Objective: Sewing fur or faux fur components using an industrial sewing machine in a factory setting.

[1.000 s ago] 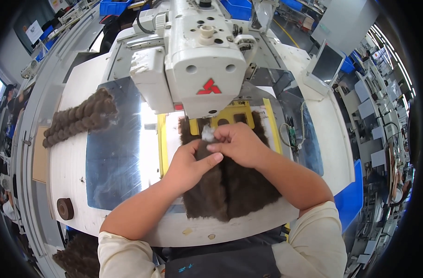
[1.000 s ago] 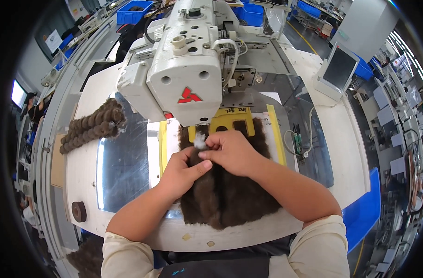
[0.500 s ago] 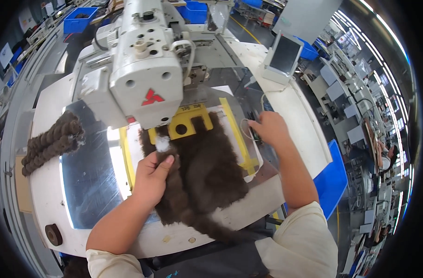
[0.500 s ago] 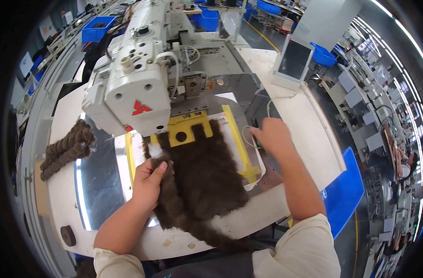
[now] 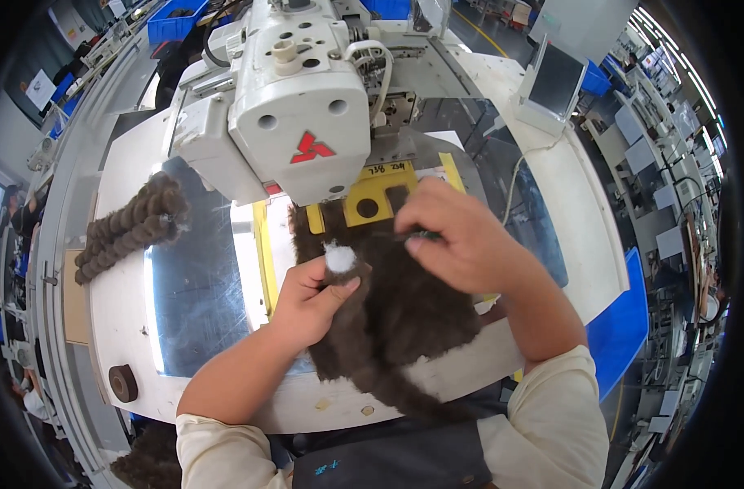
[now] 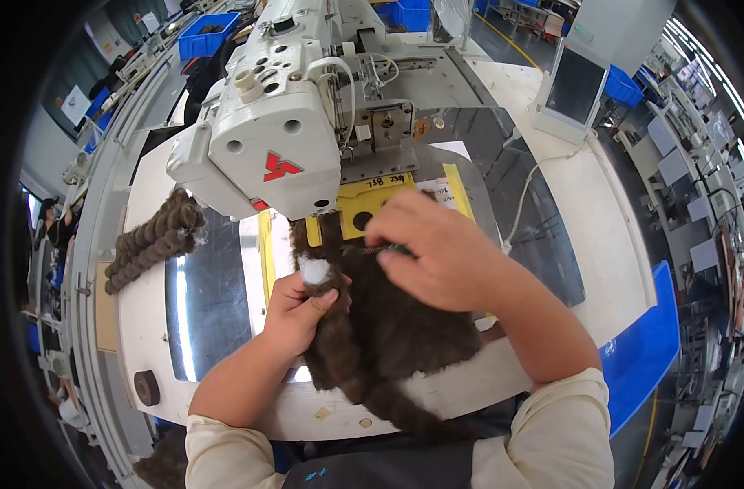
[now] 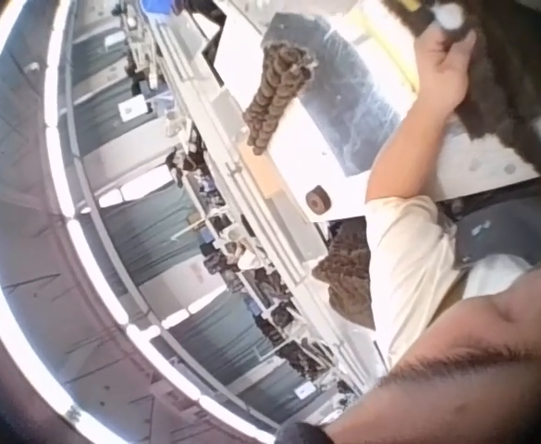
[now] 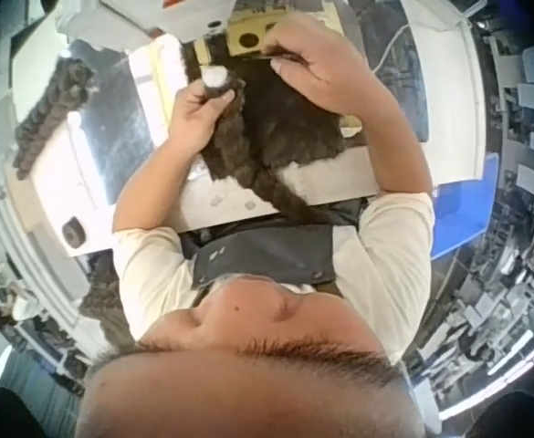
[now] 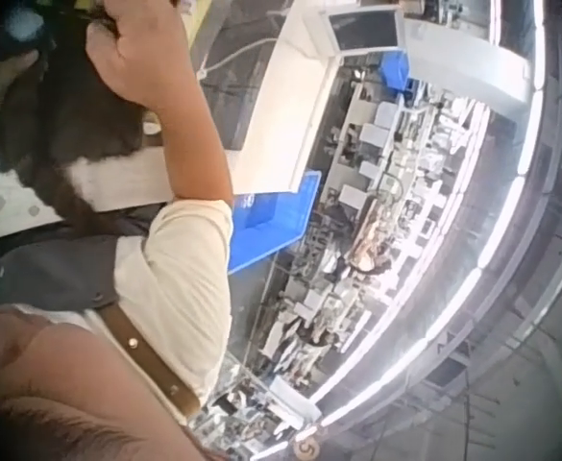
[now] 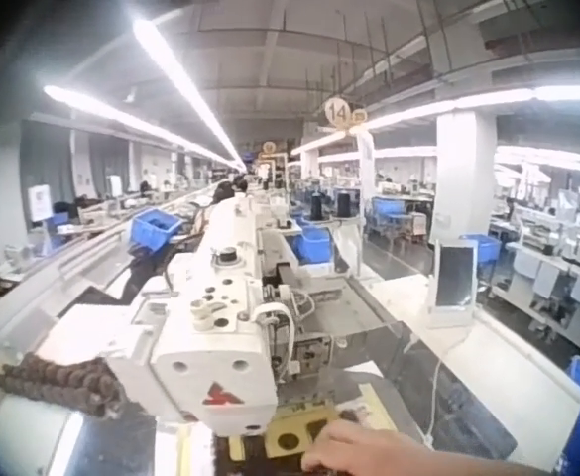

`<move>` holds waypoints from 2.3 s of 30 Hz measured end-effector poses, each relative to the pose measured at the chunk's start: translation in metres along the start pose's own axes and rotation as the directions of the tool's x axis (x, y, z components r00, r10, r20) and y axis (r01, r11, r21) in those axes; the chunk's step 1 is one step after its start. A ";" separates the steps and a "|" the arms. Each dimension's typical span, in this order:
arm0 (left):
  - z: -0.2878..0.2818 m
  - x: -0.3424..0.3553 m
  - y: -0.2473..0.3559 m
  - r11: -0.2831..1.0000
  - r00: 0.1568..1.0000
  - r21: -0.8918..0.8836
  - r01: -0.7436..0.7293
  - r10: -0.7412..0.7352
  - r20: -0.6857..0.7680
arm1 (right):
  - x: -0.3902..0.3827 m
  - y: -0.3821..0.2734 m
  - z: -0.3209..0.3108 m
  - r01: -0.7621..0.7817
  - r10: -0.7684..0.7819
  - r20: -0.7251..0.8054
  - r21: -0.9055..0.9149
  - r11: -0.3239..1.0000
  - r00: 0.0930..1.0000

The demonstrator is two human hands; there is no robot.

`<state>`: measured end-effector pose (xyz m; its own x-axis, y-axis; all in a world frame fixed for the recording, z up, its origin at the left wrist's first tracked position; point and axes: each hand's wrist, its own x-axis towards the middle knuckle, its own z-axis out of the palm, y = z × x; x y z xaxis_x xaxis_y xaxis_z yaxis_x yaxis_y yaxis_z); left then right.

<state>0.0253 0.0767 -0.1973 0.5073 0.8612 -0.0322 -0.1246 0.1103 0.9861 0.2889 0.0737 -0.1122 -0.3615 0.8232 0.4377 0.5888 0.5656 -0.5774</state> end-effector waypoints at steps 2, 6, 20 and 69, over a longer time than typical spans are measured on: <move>-0.003 -0.001 -0.001 0.999 0.999 -0.026 -0.029 0.029 0.027 | 0.005 -0.012 0.009 0.017 -0.022 0.101 0.046 0.999 0.995; -0.008 -0.003 -0.002 0.998 0.995 -0.069 -0.003 0.010 0.102 | 0.009 -0.012 0.021 -0.039 0.032 0.127 0.051 0.998 0.991; -0.005 -0.001 -0.002 0.996 0.992 -0.077 -0.034 0.043 0.118 | 0.002 -0.005 0.015 -0.230 0.176 0.309 0.147 0.962 0.935; 0.000 -0.002 0.000 0.999 0.998 -0.031 -0.045 0.046 0.039 | 0.002 -0.015 0.018 -0.254 0.224 0.251 0.092 0.963 0.942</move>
<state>0.0241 0.0748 -0.1977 0.5340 0.8453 0.0197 -0.1738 0.0869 0.9809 0.2660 0.0679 -0.1146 -0.3898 0.9143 0.1097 0.5922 0.3401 -0.7305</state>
